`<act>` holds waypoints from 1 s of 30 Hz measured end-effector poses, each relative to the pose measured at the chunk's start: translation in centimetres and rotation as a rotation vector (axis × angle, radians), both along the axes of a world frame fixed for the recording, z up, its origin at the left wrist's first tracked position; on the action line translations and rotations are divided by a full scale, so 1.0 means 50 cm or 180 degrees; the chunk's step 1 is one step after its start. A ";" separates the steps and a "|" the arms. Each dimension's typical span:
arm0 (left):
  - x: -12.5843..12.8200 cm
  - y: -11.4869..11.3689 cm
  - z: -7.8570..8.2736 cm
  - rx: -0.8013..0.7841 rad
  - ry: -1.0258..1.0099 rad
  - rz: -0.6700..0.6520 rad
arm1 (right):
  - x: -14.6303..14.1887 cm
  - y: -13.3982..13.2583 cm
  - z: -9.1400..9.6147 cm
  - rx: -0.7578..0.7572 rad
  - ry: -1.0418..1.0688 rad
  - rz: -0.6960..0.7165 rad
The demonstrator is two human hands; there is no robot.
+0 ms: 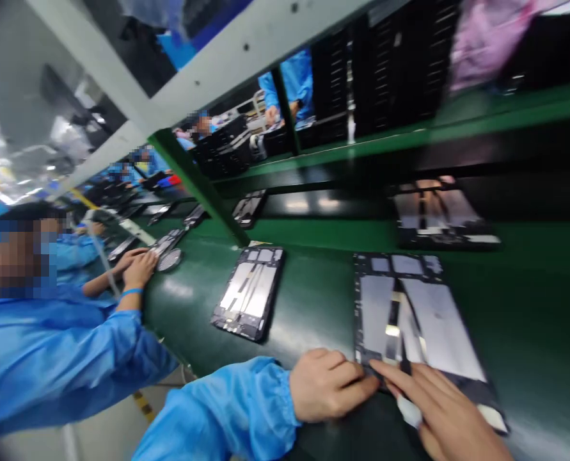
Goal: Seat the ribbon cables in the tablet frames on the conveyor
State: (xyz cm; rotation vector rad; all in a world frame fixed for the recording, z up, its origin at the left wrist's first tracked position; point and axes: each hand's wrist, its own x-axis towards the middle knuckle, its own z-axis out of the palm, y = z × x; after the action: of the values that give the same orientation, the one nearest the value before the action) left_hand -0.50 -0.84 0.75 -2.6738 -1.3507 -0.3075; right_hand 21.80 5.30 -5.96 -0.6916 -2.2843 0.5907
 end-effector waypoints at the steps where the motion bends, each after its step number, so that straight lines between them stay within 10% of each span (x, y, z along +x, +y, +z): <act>1: -0.005 -0.005 0.005 0.0170 0.0027 -0.0027 | -0.004 -0.001 0.016 0.0074 -0.0028 0.0082; 8: -0.031 -0.017 0.017 0.0457 -0.0159 -0.0135 | -0.030 -0.002 0.101 -0.0649 -0.0009 0.0085; 30: -0.020 -0.008 0.005 -0.0165 -0.0718 0.0088 | 0.008 -0.025 0.163 -0.1801 0.0660 -0.0284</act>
State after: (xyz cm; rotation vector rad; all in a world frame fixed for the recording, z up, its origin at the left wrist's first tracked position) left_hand -1.48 -1.25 1.02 -2.7269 -1.4732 -0.5946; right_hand 22.19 4.05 2.20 -0.9386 -1.8859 1.2260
